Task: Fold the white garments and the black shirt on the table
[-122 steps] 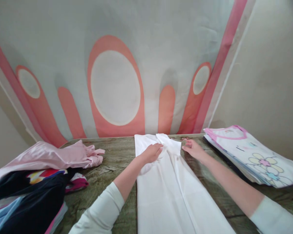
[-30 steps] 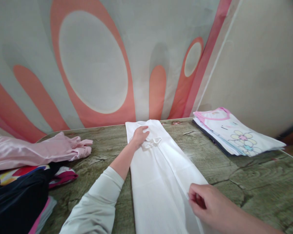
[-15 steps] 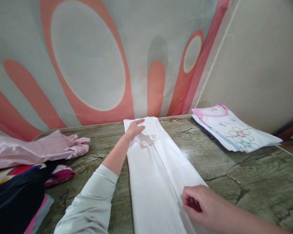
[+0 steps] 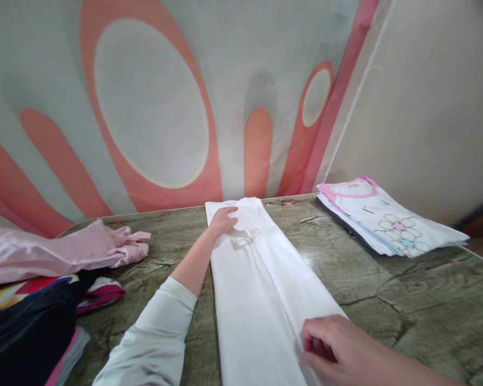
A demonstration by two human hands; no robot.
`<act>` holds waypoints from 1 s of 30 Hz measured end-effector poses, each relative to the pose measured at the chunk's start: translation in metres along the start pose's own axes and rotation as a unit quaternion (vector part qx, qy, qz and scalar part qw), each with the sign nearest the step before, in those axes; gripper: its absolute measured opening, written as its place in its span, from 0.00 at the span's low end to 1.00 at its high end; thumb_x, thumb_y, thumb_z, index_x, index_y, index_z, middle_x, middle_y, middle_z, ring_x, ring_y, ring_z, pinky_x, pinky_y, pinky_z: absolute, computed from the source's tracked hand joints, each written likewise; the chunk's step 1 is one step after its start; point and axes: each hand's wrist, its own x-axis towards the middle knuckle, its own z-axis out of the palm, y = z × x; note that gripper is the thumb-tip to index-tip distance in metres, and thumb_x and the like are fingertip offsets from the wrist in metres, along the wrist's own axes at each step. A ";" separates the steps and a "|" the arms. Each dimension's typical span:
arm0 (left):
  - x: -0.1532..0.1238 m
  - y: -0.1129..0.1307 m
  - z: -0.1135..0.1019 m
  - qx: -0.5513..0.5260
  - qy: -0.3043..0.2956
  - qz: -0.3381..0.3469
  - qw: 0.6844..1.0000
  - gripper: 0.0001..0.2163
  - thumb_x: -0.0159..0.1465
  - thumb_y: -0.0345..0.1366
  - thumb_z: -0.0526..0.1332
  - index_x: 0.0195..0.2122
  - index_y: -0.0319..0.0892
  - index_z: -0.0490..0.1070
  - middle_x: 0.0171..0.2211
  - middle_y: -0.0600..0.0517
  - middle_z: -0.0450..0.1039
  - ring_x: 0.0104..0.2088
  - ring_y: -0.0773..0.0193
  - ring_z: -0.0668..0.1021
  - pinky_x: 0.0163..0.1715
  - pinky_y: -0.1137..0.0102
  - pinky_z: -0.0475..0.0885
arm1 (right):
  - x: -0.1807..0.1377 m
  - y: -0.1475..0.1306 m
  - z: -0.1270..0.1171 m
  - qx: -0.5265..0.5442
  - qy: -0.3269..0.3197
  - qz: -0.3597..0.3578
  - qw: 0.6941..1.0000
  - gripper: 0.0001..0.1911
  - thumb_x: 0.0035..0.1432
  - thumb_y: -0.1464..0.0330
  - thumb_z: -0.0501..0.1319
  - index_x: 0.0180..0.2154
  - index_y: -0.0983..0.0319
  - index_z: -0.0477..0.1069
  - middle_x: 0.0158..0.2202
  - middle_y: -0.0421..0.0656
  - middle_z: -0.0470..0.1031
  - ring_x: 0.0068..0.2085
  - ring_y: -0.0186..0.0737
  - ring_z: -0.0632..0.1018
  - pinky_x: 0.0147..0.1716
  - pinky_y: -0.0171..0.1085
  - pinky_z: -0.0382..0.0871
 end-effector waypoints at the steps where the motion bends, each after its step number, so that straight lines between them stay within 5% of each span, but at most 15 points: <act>1: 0.000 -0.001 -0.001 0.004 -0.007 0.000 1.000 0.19 0.48 0.25 0.61 0.44 0.36 0.74 0.44 0.46 0.74 0.44 0.56 0.75 0.48 0.66 0.68 | 0.000 0.000 0.000 0.003 -0.004 0.000 1.000 0.05 0.48 0.69 0.56 0.26 0.61 0.70 0.22 0.38 0.72 0.23 0.31 0.68 0.23 0.28 0.56; 10: -0.003 0.004 -0.004 0.086 -0.065 -0.022 0.994 0.18 0.53 0.30 0.59 0.46 0.38 0.73 0.41 0.50 0.76 0.34 0.63 0.78 0.35 0.74 0.73 | 0.003 -0.003 -0.003 0.000 -0.006 -0.005 1.000 0.06 0.47 0.70 0.56 0.25 0.62 0.71 0.21 0.38 0.70 0.23 0.31 0.67 0.23 0.28 0.55; 18: -0.006 0.011 -0.013 0.261 -0.049 -0.021 0.964 0.16 0.52 0.33 0.63 0.43 0.39 0.72 0.48 0.44 0.69 0.51 0.51 0.70 0.50 0.63 0.64 | 0.001 -0.005 -0.006 0.017 -0.013 -0.005 1.000 0.05 0.49 0.70 0.56 0.25 0.63 0.70 0.22 0.37 0.69 0.24 0.30 0.67 0.23 0.28 0.56; 23: -0.017 0.025 0.004 0.304 -0.087 0.060 0.947 0.14 0.65 0.39 0.48 0.49 0.43 0.67 0.58 0.46 0.59 0.59 0.56 0.59 0.56 0.59 0.55 | 0.007 0.003 -0.018 0.050 0.020 -0.025 0.998 0.10 0.56 0.65 0.54 0.27 0.62 0.69 0.22 0.38 0.69 0.25 0.32 0.68 0.24 0.29 0.59; 27: -0.029 0.029 0.026 0.317 -0.152 0.115 0.929 0.19 0.66 0.47 0.45 0.55 0.47 0.61 0.61 0.50 0.55 0.61 0.56 0.55 0.57 0.56 0.52 | 0.040 0.022 -0.035 -0.009 0.160 -0.108 0.981 0.14 0.60 0.61 0.51 0.39 0.61 0.70 0.38 0.44 0.73 0.37 0.37 0.73 0.35 0.34 0.67; 30: -0.036 0.028 0.031 0.337 -0.181 0.137 0.914 0.27 0.65 0.53 0.42 0.61 0.46 0.52 0.63 0.48 0.47 0.63 0.51 0.49 0.57 0.51 0.47 | 0.075 0.037 -0.043 -0.102 0.197 -0.188 0.957 0.23 0.60 0.58 0.51 0.55 0.61 0.61 0.57 0.49 0.62 0.56 0.43 0.63 0.55 0.43 0.56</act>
